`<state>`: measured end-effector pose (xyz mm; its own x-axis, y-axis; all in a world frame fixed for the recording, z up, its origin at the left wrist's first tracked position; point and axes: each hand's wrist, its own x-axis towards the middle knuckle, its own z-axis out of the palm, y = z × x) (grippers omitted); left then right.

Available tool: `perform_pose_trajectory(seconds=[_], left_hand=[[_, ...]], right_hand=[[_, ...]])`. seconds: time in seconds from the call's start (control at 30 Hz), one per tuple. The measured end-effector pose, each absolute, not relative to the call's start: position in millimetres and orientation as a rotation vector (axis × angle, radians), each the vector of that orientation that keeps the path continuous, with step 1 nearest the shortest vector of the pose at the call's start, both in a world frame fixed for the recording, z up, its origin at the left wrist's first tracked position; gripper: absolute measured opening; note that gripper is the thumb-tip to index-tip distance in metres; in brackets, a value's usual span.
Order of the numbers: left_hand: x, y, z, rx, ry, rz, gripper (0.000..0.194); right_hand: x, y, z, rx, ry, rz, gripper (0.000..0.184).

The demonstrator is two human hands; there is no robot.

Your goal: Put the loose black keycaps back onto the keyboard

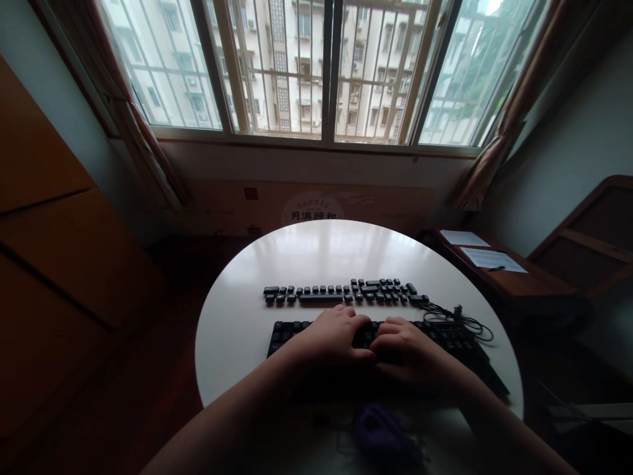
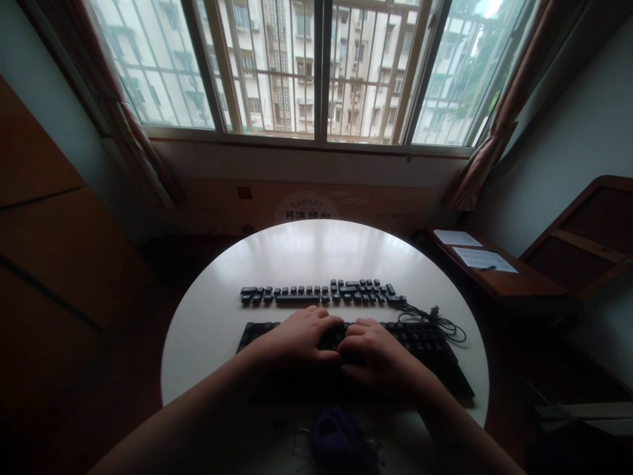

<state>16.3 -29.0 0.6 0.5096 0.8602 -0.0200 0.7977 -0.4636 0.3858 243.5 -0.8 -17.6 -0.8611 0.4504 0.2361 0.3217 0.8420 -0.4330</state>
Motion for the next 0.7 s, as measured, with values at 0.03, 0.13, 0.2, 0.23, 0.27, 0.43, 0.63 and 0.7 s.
perform_pose_trajectory(seconds=[0.03, 0.13, 0.2, 0.23, 0.27, 0.43, 0.63, 0.7], left_hand=[[16.0, -29.0, 0.6, 2.410, 1.378, 0.253, 0.063], [15.3, -28.3, 0.0, 2.416, 1.374, 0.253, 0.062], [14.8, -27.6, -1.1, 2.425, 1.373, 0.254, 0.063], [14.6, -27.3, -1.7, 2.429, 1.374, 0.255, 0.064], [14.4, -27.0, -2.3, 2.430, 1.374, 0.253, 0.065], [14.4, -27.1, -3.1, 2.410, 1.374, 0.235, 0.069], [14.8, -26.6, -3.7, 2.426, 1.371, 0.247, 0.067], [14.9, -26.2, -4.4, 2.421, 1.375, 0.246, 0.068]], right_hand=[[243.1, -0.9, -19.1, -0.591, -2.677, 0.548, 0.007], [242.6, -1.0, -22.1, -0.608, -2.653, 0.539, 0.003], [242.4, -1.7, -22.1, -0.622, -2.638, 0.541, 0.003], [242.2, -2.2, -21.7, -0.627, -2.632, 0.551, 0.002], [241.9, -2.8, -21.3, -0.630, -2.628, 0.564, 0.001], [241.7, -4.0, -22.7, -0.642, -2.635, 0.526, 0.002], [242.4, -2.5, -25.6, -0.658, -2.649, 0.499, 0.010], [242.0, -2.6, -25.7, -0.663, -2.638, 0.505, 0.010]])
